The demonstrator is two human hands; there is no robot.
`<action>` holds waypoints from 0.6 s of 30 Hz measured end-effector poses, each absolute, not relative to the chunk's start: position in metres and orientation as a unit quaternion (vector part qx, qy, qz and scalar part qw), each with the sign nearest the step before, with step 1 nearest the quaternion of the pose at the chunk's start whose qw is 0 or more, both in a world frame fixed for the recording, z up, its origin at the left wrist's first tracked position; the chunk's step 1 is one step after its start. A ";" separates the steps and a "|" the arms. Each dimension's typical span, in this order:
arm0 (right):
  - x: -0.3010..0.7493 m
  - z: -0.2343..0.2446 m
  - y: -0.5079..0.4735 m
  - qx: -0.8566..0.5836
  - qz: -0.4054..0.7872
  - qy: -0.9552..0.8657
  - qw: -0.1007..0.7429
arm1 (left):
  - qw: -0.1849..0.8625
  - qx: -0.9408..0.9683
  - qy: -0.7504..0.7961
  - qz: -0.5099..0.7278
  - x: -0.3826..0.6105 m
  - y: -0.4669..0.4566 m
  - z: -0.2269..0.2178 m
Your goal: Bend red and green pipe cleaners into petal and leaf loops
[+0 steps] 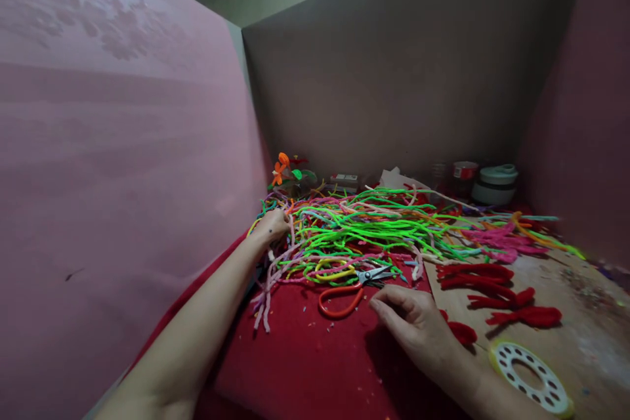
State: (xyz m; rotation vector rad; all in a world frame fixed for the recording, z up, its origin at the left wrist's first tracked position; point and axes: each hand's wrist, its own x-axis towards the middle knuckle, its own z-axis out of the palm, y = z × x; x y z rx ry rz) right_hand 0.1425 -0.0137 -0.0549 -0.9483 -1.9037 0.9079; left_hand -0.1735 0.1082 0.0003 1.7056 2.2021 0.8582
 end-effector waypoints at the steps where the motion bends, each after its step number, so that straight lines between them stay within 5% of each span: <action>1: 0.143 -0.055 -0.013 -0.376 0.359 -0.753 0.403 | 0.127 0.571 0.746 0.320 -0.173 0.108 -0.001; 10: 0.141 -0.053 -0.014 -0.378 0.362 -0.750 0.405 | 0.258 0.465 0.644 0.549 -0.172 0.095 0.011; 18: 0.141 -0.052 -0.015 -0.379 0.356 -0.751 0.408 | 0.229 0.411 0.612 0.635 -0.172 0.096 0.025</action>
